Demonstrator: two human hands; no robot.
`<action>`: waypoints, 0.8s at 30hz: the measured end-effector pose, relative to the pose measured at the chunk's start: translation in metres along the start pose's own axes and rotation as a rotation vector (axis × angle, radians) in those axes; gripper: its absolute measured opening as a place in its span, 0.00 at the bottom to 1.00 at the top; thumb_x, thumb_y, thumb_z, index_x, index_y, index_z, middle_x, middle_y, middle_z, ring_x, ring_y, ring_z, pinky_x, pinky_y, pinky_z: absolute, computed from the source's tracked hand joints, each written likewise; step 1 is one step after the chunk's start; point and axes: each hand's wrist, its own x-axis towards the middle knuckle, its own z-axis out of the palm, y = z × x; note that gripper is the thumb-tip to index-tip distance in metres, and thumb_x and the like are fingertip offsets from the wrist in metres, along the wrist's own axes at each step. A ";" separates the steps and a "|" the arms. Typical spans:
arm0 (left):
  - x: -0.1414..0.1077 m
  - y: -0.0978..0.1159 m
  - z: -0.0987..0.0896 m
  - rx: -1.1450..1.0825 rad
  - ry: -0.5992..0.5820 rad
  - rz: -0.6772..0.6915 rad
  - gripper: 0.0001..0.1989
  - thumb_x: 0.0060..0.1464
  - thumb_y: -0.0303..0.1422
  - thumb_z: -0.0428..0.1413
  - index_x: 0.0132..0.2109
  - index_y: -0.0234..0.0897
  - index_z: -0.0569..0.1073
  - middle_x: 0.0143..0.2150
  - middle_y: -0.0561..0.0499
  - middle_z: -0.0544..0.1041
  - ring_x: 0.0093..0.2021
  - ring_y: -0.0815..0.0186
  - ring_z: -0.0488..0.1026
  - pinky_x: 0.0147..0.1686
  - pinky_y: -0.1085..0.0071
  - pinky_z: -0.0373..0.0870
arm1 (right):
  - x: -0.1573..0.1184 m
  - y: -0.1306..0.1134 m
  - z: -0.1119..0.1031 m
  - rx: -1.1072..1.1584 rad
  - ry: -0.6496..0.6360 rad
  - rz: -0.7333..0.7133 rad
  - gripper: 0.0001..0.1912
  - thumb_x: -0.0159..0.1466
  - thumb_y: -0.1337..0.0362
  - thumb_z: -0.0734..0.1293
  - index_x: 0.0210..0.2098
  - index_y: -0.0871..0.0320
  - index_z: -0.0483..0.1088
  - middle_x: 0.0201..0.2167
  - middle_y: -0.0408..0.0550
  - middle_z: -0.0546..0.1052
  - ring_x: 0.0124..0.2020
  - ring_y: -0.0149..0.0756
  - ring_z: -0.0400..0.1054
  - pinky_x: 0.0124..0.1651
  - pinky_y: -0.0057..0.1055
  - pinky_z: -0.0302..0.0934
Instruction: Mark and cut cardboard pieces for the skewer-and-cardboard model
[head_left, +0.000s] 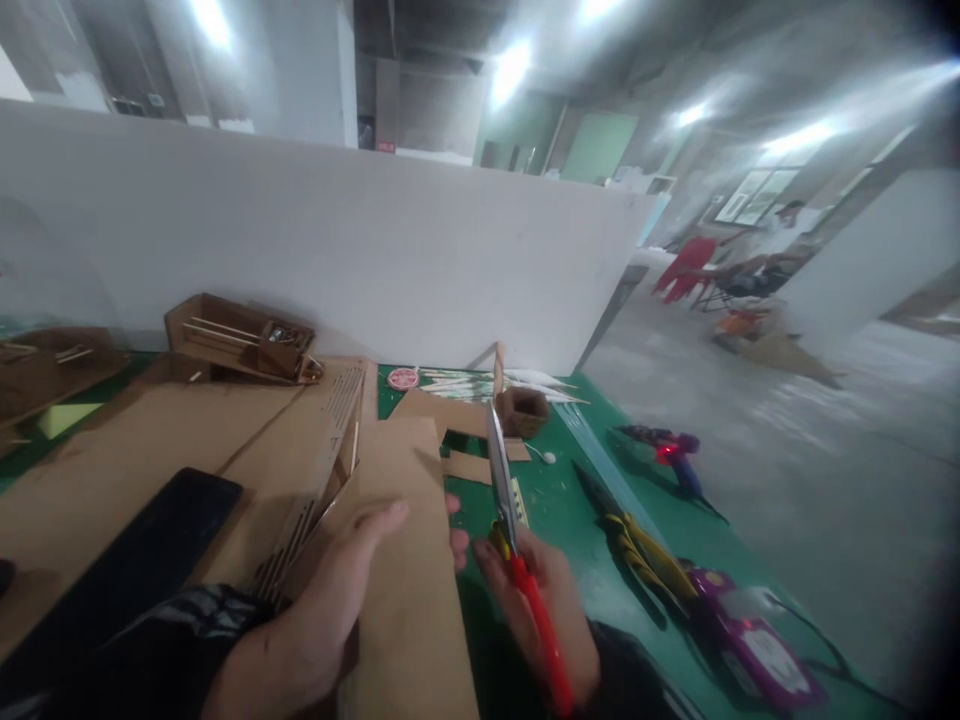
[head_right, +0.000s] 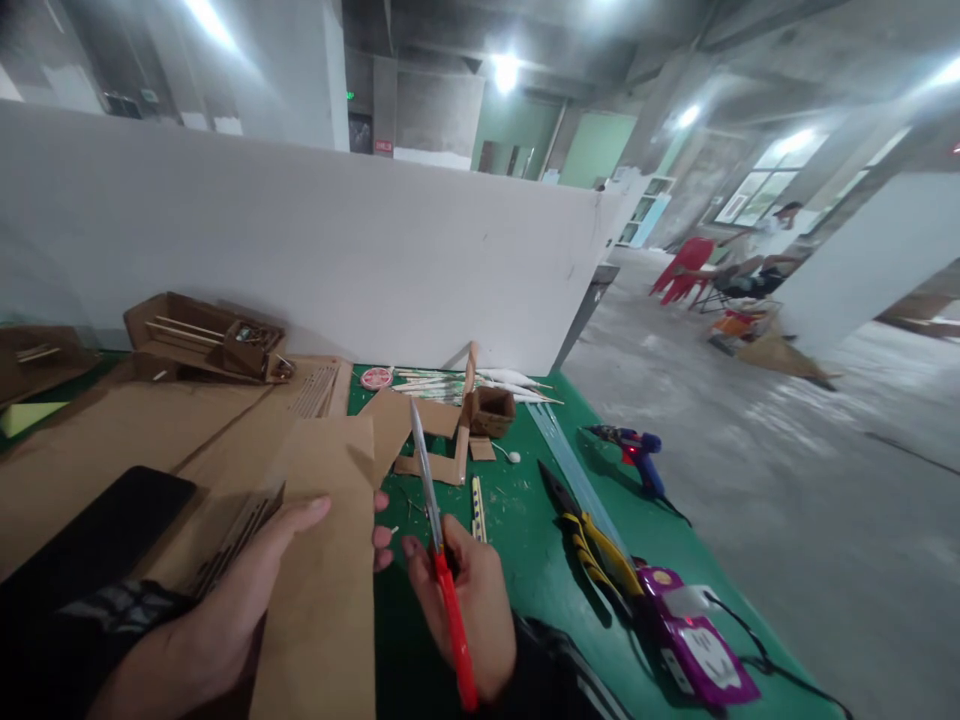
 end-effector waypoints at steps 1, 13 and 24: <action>-0.001 0.003 0.000 -0.037 -0.034 -0.049 0.20 0.52 0.44 0.61 0.46 0.34 0.79 0.35 0.44 0.82 0.36 0.53 0.80 0.38 0.61 0.77 | 0.001 0.002 -0.003 -0.044 0.008 0.006 0.22 0.64 0.45 0.60 0.23 0.55 0.60 0.20 0.40 0.62 0.21 0.32 0.56 0.24 0.28 0.52; 0.000 0.017 -0.008 -0.173 -0.313 -0.069 0.39 0.61 0.59 0.42 0.52 0.25 0.76 0.36 0.39 0.77 0.32 0.61 0.73 0.31 0.67 0.73 | 0.015 0.028 -0.059 -0.895 -0.131 0.355 0.16 0.67 0.51 0.59 0.38 0.56 0.70 0.34 0.56 0.81 0.32 0.48 0.75 0.28 0.33 0.56; -0.009 0.002 -0.047 -0.148 -0.339 -0.310 0.40 0.52 0.65 0.45 0.49 0.35 0.78 0.30 0.42 0.79 0.26 0.58 0.76 0.26 0.64 0.73 | 0.007 0.021 -0.060 -0.911 -0.285 0.131 0.10 0.66 0.66 0.64 0.46 0.58 0.72 0.45 0.57 0.78 0.45 0.51 0.74 0.45 0.39 0.62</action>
